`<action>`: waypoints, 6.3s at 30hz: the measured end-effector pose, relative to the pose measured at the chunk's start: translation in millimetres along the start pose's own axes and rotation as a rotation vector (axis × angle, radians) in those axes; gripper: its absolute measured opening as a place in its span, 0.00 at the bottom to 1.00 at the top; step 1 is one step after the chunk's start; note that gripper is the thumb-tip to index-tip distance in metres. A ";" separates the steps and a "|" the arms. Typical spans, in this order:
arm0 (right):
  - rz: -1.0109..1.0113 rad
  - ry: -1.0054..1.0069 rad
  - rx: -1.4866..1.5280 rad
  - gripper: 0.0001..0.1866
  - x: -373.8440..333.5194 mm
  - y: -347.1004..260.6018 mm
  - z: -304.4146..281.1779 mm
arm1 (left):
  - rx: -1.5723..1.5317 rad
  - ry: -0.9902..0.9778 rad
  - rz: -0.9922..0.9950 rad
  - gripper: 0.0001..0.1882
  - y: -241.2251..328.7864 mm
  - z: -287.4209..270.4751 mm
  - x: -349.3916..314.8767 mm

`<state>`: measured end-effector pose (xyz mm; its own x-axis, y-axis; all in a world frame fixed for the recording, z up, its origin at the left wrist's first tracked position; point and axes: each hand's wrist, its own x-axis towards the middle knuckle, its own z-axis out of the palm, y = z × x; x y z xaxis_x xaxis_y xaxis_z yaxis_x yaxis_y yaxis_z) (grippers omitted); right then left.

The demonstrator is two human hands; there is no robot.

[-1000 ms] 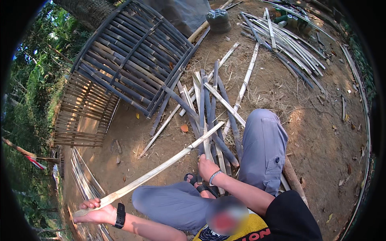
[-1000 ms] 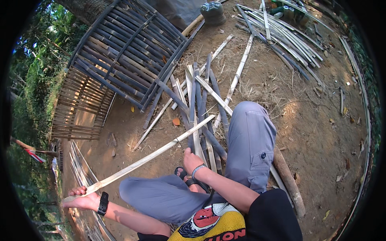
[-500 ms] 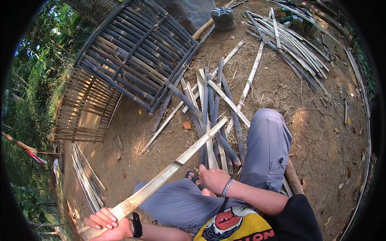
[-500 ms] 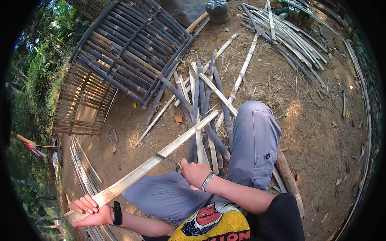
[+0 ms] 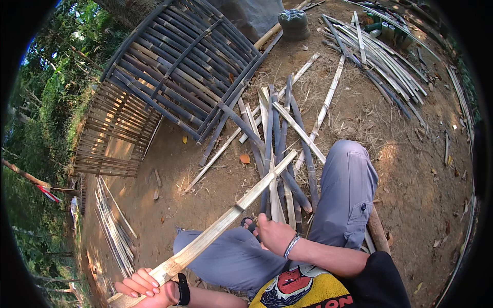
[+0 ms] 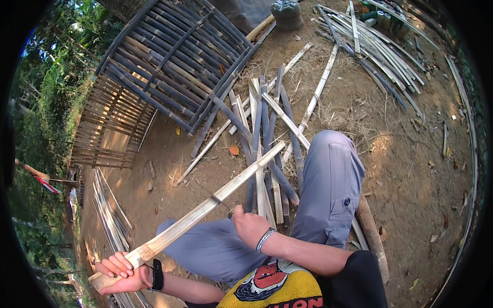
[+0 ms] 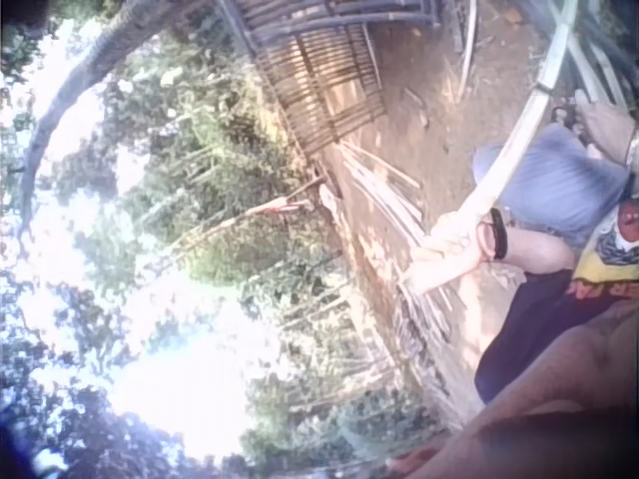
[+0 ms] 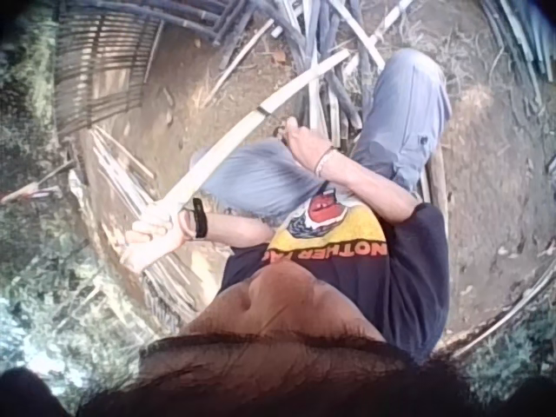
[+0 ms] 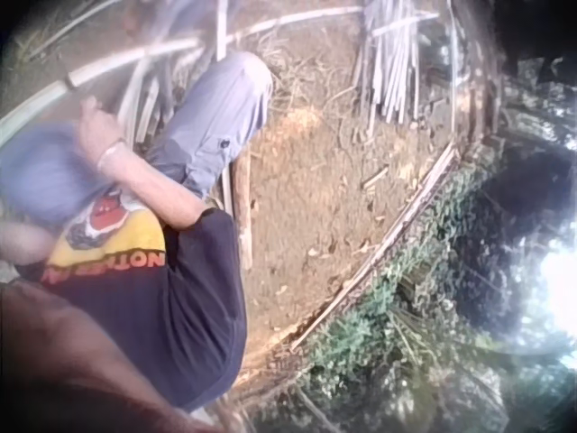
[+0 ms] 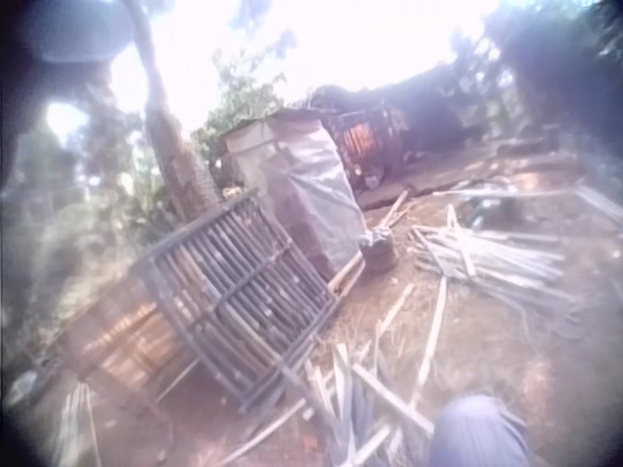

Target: The person shaves a strip of bamboo with a knife while sitting outdoors near a pile of bamboo pieces.

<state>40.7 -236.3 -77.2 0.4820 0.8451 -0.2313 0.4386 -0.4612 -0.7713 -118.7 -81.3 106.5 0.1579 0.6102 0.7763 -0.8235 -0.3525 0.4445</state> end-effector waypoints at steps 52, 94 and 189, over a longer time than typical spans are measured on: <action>0.164 -0.067 0.067 0.11 106.8 86.7 -27.4 | -0.367 -0.202 -0.068 0.24 -67.0 -16.4 79.0; 0.486 0.184 -0.004 0.12 138.5 235.1 23.5 | -0.579 -0.345 0.025 0.18 -77.5 -19.5 80.6; 0.438 0.124 -0.037 0.18 163.1 234.2 54.4 | 0.698 0.675 -0.121 0.35 -82.9 -139.2 107.6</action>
<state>180.8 -191.8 -327.9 0.7140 0.5305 -0.4570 0.1988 -0.7794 -0.5941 -109.2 112.3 91.1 -0.3038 0.8711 0.3858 -0.2800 -0.4687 0.8378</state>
